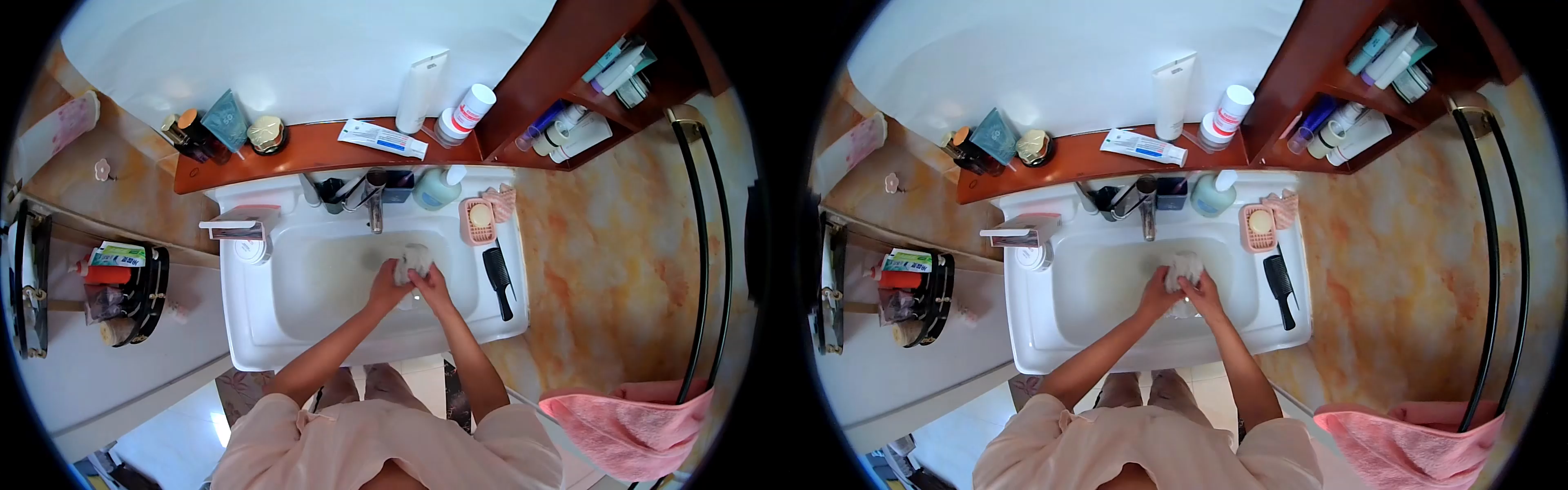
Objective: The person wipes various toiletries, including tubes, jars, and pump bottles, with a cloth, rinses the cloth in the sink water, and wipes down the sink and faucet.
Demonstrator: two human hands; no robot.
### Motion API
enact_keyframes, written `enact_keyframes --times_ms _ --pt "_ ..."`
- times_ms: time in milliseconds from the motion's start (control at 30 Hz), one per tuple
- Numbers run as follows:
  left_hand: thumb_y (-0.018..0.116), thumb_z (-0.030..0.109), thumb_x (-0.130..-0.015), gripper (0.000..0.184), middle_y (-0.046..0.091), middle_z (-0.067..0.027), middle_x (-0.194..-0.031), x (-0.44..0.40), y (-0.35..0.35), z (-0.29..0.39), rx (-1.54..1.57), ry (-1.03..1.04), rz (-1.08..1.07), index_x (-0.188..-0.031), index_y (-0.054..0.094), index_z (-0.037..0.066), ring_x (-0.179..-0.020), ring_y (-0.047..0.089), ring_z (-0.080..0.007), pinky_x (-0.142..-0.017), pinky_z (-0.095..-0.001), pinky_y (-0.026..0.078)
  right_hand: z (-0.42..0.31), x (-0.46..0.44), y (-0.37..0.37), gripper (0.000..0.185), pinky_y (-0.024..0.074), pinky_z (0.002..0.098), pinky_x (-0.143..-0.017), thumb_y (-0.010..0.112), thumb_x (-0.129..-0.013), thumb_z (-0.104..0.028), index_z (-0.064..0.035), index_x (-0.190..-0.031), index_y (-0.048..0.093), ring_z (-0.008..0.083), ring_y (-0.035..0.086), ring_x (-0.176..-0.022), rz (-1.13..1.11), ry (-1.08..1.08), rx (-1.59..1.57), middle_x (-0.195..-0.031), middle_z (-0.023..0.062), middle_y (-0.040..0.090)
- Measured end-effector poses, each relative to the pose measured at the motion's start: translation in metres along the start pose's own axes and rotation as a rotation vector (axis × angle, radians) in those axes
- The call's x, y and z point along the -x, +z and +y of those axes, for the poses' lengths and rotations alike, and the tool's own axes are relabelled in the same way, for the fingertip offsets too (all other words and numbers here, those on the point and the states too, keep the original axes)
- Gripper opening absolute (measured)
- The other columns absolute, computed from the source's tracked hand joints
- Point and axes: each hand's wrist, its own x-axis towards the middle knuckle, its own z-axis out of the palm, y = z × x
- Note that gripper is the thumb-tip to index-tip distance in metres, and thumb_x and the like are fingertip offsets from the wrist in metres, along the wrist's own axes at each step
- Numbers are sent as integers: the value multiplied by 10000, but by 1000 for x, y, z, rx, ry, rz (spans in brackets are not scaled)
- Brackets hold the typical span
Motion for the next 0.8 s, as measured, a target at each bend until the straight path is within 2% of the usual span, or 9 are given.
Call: enact_keyframes --times_ms 100,167,233,333,433,467,567,700,800 --pt "787 293 -641 670 545 -141 -1061 -19 4 21 -206 332 -212 -1166 467 25 -962 547 -229 -814 -330 449 -2 19 -37 291 460 258 -761 590 -855 -69 -8 -1134 535 126 573 -849 206 -185 69 -982 84 627" --pt "806 285 -617 712 513 -149 -1080 -49 2 45 -119 196 -176 -1187 470 24 -985 525 -239 -843 -325 438 -38 41 -61 221 471 256 -655 589 -850 -76 5 -1055 566 124 582 -750 328 -181 361 -881 79 641" --pt "799 261 -611 766 481 -198 -1184 -76 1 72 -105 357 59 -1225 424 -2 -1074 492 -345 -909 -391 416 -93 60 -66 221 462 292 -595 587 -852 -142 -1 -1022 578 192 591 -646 336 -249 700 -769 132 622" --pt "810 198 -616 874 420 -227 -1254 -106 27 94 -154 479 241 -1308 320 -15 -1158 432 -354 -970 -371 372 -125 79 -82 268 461 360 -596 576 -849 -196 -16 -1048 583 306 598 -605 316 -281 1176 -716 194 588" --pt "808 188 -616 978 298 -269 -1357 -112 61 97 -165 364 318 -1356 208 -30 -1262 316 -390 -1027 -392 313 -143 105 -93 281 455 358 -608 566 -850 -181 -9 -1072 577 309 594 -638 452 -260 794 -737 191 595" --pt "809 187 -613 993 277 -273 -1369 -113 68 95 -135 358 362 -1360 193 -35 -1276 291 -393 -1039 -393 296 -124 109 -112 244 446 295 -653 501 -897 -179 14 -1004 604 148 585 -741 518 -282 812 -762 114 617" --pt "808 164 -607 1026 225 -275 -1396 -121 91 87 -64 332 477 -1372 153 -35 -1302 239 -397 -1062 -391 266 -148 142 -121 272 435 247 -696 481 -924 -201 26 -1020 594 88 551 -811 605 -264 435 -840 56 616" --pt "802 117 -601 1035 207 -277 -1402 -133 108 79 -32 305 579 -1379 134 -20 -1305 224 -397 -1063 -392 269 -162 144 -128 326 441 263 -798 464 -950 -263 26 -1061 565 118 559 -895 683 -299 -199 -986 64 607" --pt "804 99 -587 1018 249 -266 -1388 -147 112 85 -15 286 654 -1366 161 -31 -1290 250 -400 -1065 -393 263 -151 153 -136 337 443 271 -805 460 -951 -281 22 -1042 578 131 564 -884 631 -173 -130 -963 65 614"
